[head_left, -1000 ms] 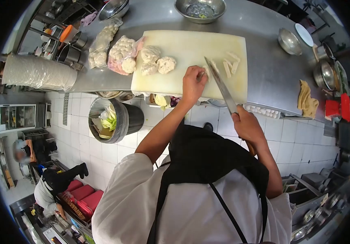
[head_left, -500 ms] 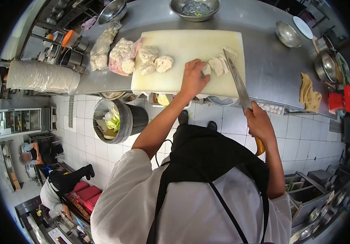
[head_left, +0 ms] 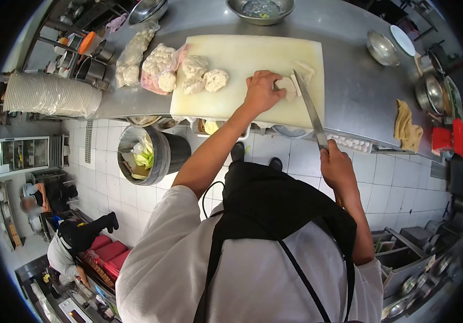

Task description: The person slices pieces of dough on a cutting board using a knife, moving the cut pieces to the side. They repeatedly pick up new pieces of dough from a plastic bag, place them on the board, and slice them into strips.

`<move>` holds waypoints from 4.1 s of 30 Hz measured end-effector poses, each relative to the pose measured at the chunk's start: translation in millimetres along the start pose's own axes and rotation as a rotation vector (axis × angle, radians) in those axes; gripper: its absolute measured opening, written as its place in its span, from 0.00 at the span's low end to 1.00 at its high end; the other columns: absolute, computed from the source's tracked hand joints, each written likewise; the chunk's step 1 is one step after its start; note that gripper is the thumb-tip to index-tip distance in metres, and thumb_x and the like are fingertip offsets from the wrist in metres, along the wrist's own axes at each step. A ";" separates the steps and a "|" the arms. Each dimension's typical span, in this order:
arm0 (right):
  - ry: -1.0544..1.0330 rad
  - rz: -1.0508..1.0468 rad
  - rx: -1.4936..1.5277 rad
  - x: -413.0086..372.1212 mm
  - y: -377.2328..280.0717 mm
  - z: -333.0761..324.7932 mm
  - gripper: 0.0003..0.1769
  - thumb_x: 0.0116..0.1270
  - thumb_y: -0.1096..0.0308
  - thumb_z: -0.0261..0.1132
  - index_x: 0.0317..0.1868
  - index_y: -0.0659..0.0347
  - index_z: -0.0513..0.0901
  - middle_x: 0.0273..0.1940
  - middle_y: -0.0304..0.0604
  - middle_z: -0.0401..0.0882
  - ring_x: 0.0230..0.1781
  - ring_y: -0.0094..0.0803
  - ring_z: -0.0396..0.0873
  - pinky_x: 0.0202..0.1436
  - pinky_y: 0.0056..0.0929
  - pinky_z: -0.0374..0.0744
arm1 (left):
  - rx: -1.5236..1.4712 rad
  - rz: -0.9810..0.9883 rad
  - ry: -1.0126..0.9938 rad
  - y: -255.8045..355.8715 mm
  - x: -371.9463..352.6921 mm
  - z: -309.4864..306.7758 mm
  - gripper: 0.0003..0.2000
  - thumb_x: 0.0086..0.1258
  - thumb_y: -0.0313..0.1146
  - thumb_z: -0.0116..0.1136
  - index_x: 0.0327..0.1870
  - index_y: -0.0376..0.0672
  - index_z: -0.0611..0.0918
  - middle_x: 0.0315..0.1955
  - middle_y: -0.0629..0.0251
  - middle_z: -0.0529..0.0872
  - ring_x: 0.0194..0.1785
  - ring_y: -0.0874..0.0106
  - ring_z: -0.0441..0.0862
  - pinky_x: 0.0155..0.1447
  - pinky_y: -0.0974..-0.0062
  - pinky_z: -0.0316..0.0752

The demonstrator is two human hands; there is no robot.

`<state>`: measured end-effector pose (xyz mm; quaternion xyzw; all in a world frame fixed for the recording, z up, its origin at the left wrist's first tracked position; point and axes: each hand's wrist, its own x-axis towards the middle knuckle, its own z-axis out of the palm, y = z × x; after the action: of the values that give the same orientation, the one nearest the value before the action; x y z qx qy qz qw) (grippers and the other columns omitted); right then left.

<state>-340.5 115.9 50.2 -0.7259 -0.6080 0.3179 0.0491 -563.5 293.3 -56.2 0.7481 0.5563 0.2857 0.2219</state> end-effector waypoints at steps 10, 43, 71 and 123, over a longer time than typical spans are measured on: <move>-0.016 -0.066 -0.164 -2.6 -9.2 -1.6 0.10 0.79 0.65 0.52 0.51 0.64 0.72 0.33 0.66 0.85 0.39 0.67 0.83 0.47 0.63 0.78 | -0.154 0.100 0.202 -13.7 -8.4 14.2 0.10 0.61 0.33 0.74 0.42 0.47 0.91 0.47 0.66 0.88 0.59 0.62 0.80 0.66 0.62 0.66; -0.113 -0.079 -0.153 62.2 -39.1 -0.4 0.14 0.78 0.67 0.52 0.55 0.69 0.72 0.39 0.72 0.84 0.43 0.71 0.83 0.51 0.62 0.79 | -0.320 0.201 0.312 -19.5 -5.2 11.8 0.04 0.60 0.22 0.70 0.35 0.37 0.90 0.37 0.60 0.90 0.44 0.60 0.87 0.47 0.66 0.82; -0.137 -0.060 -0.163 18.0 -33.0 4.3 0.17 0.78 0.66 0.52 0.59 0.69 0.71 0.41 0.70 0.85 0.47 0.70 0.82 0.55 0.63 0.77 | -0.489 -0.015 0.279 -18.3 -28.4 9.5 0.07 0.65 0.21 0.69 0.42 0.31 0.89 0.44 0.54 0.87 0.35 0.64 0.87 0.42 0.70 0.84; -0.266 0.100 0.319 53.8 -22.8 6.4 0.16 0.80 0.60 0.56 0.49 0.69 0.74 0.28 0.52 0.80 0.18 0.38 0.83 0.19 0.38 0.79 | 0.328 -0.025 -0.039 -43.0 -13.2 -85.1 0.26 0.55 0.34 0.72 0.58 0.40 0.86 0.53 0.47 0.86 0.57 0.50 0.80 0.67 0.58 0.74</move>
<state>-360.1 168.9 33.9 -0.6897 -0.5144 0.5051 0.0672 -654.0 294.0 -23.7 0.7726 0.6005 0.1734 0.1112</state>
